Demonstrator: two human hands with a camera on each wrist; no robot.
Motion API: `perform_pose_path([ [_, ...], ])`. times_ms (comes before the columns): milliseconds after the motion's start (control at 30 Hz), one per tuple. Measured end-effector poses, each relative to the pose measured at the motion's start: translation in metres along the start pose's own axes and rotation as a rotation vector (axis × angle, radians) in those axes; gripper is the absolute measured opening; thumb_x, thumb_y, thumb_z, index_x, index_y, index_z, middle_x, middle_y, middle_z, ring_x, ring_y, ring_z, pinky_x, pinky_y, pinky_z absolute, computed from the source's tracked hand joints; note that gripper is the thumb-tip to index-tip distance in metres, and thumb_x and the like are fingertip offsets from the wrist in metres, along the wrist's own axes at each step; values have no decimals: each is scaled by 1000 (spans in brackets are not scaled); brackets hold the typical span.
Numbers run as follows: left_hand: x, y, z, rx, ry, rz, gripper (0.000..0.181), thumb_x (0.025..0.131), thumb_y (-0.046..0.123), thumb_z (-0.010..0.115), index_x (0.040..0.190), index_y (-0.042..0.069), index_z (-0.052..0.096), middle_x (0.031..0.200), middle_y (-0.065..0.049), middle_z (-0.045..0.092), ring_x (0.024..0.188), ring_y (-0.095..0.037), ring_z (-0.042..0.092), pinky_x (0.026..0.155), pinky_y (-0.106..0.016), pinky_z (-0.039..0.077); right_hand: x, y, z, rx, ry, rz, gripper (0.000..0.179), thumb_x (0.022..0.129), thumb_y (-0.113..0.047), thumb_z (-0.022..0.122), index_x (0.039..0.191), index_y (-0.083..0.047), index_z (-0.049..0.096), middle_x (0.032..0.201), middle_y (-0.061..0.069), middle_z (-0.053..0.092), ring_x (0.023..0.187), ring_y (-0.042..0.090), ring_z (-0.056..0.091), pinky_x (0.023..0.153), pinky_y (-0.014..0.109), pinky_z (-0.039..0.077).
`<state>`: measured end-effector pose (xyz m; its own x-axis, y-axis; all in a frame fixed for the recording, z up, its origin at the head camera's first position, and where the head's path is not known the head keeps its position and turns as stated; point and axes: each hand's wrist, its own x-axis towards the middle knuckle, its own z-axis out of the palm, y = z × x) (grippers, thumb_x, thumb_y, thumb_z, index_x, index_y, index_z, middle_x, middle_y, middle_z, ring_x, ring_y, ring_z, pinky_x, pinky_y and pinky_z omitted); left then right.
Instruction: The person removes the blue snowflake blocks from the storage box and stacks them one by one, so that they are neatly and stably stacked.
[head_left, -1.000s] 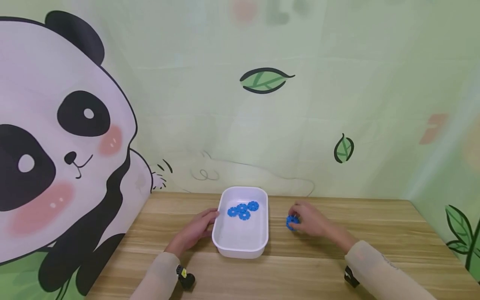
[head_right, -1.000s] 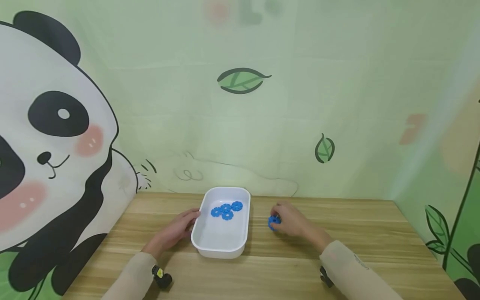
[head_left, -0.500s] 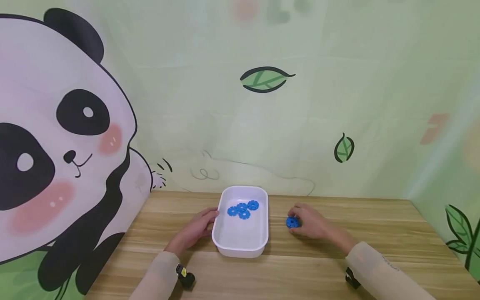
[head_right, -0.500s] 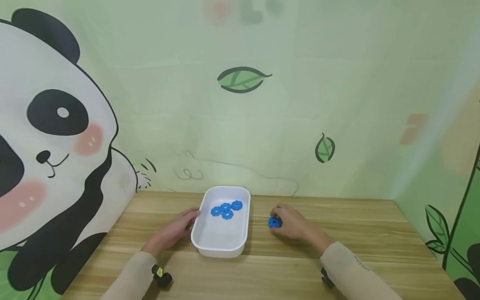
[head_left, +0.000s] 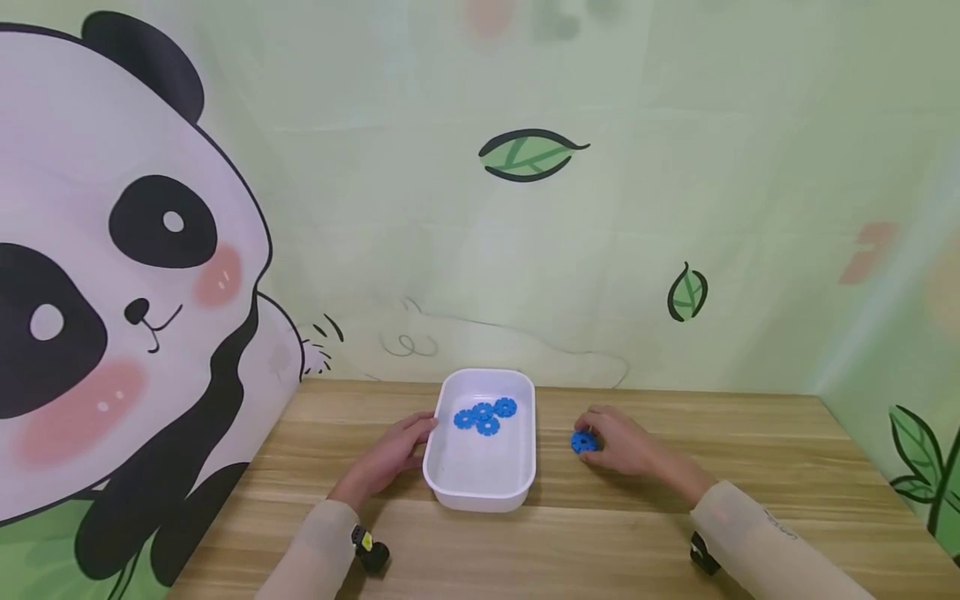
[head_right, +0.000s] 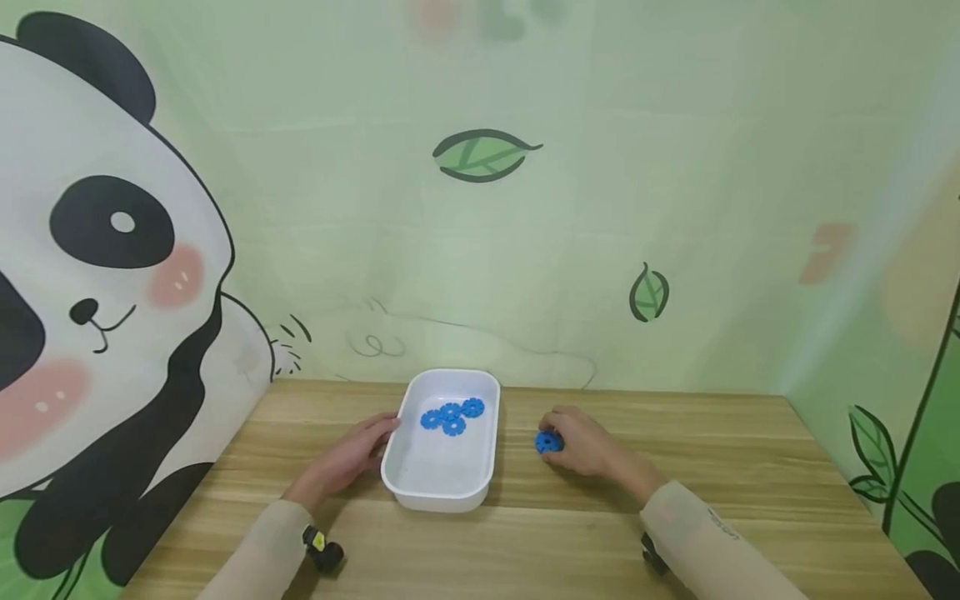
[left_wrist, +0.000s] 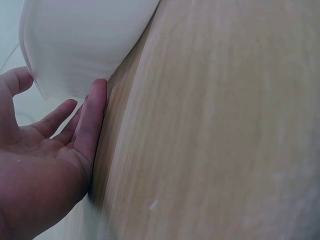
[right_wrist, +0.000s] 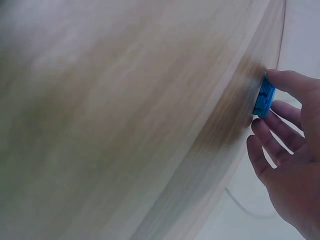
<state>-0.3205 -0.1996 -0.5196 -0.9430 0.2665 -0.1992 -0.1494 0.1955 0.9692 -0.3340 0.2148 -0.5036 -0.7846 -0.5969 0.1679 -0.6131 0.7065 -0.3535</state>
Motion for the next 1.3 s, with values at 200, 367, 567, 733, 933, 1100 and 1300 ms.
perform_pose_path([
  [200, 1, 0, -1, -4, 0, -1, 59, 110, 44, 52, 157, 8, 48, 154, -16, 54, 141, -36, 53, 109, -52, 53, 7, -3, -10, 65, 11, 22, 37, 92, -19, 83, 119, 3, 70, 111, 12, 70, 102, 29, 66, 90, 48, 59],
  [367, 0, 1, 0, -5, -1, -1, 60, 110, 46, 53, 156, 8, 48, 154, -16, 54, 141, -36, 53, 109, -51, 52, 21, -25, -26, 115, 74, 41, 33, 95, -19, 80, 119, 1, 72, 113, 10, 69, 110, 33, 66, 97, 50, 58],
  [567, 1, 2, 0, 3, 1, -6, 60, 110, 45, 52, 155, 6, 50, 153, -16, 54, 140, -35, 53, 109, -51, 52, 51, -64, -33, 105, 94, 4, 32, 95, -21, 80, 119, -2, 74, 113, 7, 68, 109, 28, 65, 97, 46, 58],
  [733, 0, 4, 1, 6, 6, -17, 60, 110, 44, 52, 155, 4, 50, 153, -17, 55, 139, -35, 53, 108, -50, 54, 81, -87, -14, 120, 68, -36, 32, 95, -20, 81, 120, -1, 74, 115, 11, 68, 109, 27, 65, 98, 43, 58],
  [933, -3, 4, 0, 6, 5, -18, 60, 111, 43, 50, 155, 3, 49, 155, -20, 53, 141, -38, 52, 108, -50, 54, 114, -112, 7, 171, 42, -30, 36, 95, -20, 81, 123, 1, 72, 114, 11, 67, 108, 29, 63, 97, 43, 57],
  [1100, -2, 3, 0, 0, -1, -6, 60, 111, 44, 51, 155, 3, 49, 155, -19, 53, 140, -38, 53, 107, -50, 55, 135, -120, 23, 157, 4, 27, 41, 94, -19, 83, 126, 4, 71, 116, 14, 68, 111, 29, 63, 100, 43, 56],
  [1300, 0, 2, 0, -15, -9, 8, 61, 110, 45, 53, 154, 3, 50, 154, -20, 54, 140, -37, 54, 105, -49, 56, 149, -115, 41, 140, 1, 60, 43, 90, -20, 86, 123, 4, 73, 115, 14, 69, 112, 30, 61, 104, 44, 52],
])
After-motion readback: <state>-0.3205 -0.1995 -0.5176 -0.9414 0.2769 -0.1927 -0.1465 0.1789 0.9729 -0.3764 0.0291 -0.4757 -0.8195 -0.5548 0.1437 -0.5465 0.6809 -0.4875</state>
